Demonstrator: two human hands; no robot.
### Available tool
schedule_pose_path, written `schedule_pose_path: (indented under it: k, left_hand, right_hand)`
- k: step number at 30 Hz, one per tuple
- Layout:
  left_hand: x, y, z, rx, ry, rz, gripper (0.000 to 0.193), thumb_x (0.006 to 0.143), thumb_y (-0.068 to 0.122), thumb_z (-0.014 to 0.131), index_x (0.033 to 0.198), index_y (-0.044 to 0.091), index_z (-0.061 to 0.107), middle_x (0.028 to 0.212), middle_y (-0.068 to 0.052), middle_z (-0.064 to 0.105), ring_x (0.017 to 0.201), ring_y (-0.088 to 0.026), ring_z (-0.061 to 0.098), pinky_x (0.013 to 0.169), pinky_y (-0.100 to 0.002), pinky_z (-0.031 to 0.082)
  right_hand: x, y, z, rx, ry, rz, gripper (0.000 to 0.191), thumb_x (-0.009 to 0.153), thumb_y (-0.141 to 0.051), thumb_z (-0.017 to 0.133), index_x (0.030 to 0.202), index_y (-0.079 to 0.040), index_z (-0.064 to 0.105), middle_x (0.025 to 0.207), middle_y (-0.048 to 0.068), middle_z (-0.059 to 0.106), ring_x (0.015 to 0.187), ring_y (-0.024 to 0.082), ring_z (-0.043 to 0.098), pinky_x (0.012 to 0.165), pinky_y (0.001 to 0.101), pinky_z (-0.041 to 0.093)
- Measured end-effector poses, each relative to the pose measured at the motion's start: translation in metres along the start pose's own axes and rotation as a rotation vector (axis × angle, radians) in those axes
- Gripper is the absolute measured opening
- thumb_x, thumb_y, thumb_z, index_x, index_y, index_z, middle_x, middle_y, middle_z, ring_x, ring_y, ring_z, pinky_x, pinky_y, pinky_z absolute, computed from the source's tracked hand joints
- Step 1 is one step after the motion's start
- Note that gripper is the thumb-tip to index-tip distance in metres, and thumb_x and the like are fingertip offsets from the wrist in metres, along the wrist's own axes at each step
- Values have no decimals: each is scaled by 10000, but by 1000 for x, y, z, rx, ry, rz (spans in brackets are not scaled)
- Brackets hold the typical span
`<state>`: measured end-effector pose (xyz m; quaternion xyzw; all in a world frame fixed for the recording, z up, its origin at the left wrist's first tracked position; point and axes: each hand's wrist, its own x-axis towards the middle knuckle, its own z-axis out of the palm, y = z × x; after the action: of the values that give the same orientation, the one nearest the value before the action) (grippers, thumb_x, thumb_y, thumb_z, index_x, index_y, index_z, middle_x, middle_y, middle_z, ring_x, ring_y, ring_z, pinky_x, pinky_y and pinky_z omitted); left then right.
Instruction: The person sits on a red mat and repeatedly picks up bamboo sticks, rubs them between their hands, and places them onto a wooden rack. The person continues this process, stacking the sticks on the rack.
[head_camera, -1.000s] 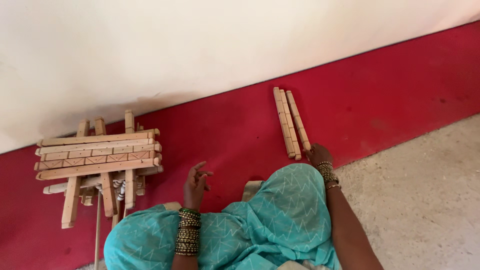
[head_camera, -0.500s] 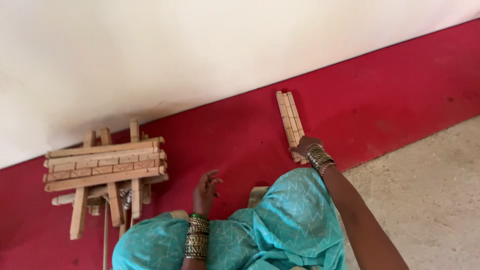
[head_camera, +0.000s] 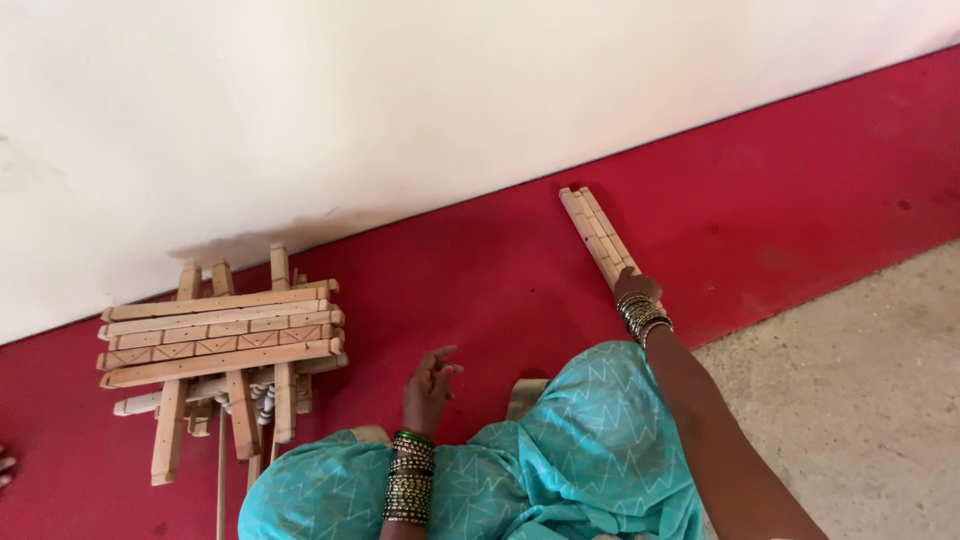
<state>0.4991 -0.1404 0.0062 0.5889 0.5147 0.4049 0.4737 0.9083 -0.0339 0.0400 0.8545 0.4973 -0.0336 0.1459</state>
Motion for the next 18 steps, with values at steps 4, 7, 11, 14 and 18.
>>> schedule_pose_path:
  k: [4, 7, 11, 14, 18]
  left_hand:
    - [1, 0, 2, -1, -1, 22, 331, 998, 114, 565, 1320, 104, 643, 980, -38, 785, 654, -82, 662, 537, -262, 552]
    - [3, -1, 4, 8, 11, 52, 326, 1009, 122, 560, 1324, 104, 641, 985, -40, 789, 690, -84, 689, 557, -262, 568]
    - [4, -3, 5, 4, -20, 39, 330, 1007, 131, 568, 1328, 107, 641, 981, -45, 786, 686, -106, 694, 568, -268, 577]
    - [4, -5, 6, 13, -32, 13, 335, 997, 126, 572, 1323, 112, 646, 984, -45, 787, 682, -113, 703, 572, -273, 578]
    - [6, -7, 5, 10, -26, 62, 337, 997, 114, 570, 1325, 109, 642, 984, -54, 783, 733, -93, 717, 605, -269, 600]
  right_hand:
    - [-2, 32, 7, 283, -7, 22, 654, 915, -391, 678, 1439, -70, 453, 1247, 105, 726, 1157, 317, 694, 883, 498, 585]
    - [-8, 58, 15, 439, 99, 188, 459, 1000, -393, 624, 1300, -46, 618, 1198, 155, 750, 1121, 343, 713, 884, 499, 583]
    - [-28, 85, 38, 453, 119, 178, 319, 915, -343, 705, 1042, -55, 762, 1034, 213, 745, 963, 387, 710, 780, 511, 562]
    - [-37, 89, 51, 932, -224, 185, 378, 870, -367, 735, 847, 5, 797, 787, 195, 766, 731, 313, 726, 662, 448, 543]
    - [-42, 83, 47, 1150, -300, 275, 292, 846, -267, 740, 804, 22, 755, 674, 162, 684, 593, 280, 638, 542, 421, 499]
